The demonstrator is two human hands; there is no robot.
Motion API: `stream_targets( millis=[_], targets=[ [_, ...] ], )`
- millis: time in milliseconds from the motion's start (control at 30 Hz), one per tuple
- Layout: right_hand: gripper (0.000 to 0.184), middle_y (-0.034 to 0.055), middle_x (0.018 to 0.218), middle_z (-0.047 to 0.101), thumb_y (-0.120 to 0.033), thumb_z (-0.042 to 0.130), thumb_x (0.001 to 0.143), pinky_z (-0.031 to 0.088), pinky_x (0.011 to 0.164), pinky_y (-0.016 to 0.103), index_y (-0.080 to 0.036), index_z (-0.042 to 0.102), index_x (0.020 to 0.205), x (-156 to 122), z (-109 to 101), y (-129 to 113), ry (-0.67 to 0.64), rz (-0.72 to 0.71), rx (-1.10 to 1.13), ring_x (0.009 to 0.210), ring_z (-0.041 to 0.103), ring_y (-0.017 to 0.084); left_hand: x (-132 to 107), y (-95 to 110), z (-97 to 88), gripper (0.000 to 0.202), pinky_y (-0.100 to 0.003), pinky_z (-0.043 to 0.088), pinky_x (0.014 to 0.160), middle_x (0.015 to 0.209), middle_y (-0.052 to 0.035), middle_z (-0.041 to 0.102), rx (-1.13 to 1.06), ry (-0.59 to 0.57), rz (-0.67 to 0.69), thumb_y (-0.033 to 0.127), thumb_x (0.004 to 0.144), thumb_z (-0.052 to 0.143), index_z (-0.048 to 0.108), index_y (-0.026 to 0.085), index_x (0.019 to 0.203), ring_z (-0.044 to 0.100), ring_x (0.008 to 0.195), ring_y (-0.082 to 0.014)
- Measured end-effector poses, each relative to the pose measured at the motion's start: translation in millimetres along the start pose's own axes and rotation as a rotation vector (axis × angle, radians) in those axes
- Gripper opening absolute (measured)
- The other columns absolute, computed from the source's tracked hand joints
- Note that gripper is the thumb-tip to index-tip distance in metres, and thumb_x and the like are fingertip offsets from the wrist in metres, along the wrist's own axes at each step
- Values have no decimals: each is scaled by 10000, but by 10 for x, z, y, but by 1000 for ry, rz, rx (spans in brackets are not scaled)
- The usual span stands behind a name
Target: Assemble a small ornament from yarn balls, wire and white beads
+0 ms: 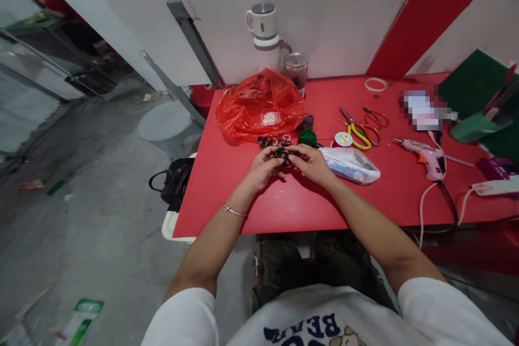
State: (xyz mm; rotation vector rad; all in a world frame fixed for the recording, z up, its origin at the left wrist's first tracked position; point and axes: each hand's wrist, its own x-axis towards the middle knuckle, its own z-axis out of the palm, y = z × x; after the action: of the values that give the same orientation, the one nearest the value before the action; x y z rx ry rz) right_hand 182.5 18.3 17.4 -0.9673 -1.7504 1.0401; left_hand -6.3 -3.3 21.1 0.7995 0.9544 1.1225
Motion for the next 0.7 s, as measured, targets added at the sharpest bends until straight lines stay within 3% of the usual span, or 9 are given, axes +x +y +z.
stream_targets(
  millis=[167,367,700],
  targets=[
    [313,76,1066,739,-349,638,936,587,672,302,-241,813,1172,10,-15,-9,-2,56,31,864,702,185,-6,15,-2,586,-297,655,506,855,3,711,-18,36,-30,249,564,987,677,153,1052,700,615,-139],
    [325,75,1059,737,-362,636,932,584,686,302,-240,813,1177,28,-24,22,-2,52,22,902,694,195,11,-12,-11,636,-272,649,524,868,-16,768,-86,92,-63,214,478,1033,720,141,1027,724,628,-144],
    [295,72,1041,730,-337,624,929,600,724,320,-233,808,1134,36,17,82,39,63,-12,916,695,203,33,-24,0,643,-263,649,554,864,-19,794,-102,131,-41,185,476,1026,736,152,1049,742,622,-150]
  ],
)
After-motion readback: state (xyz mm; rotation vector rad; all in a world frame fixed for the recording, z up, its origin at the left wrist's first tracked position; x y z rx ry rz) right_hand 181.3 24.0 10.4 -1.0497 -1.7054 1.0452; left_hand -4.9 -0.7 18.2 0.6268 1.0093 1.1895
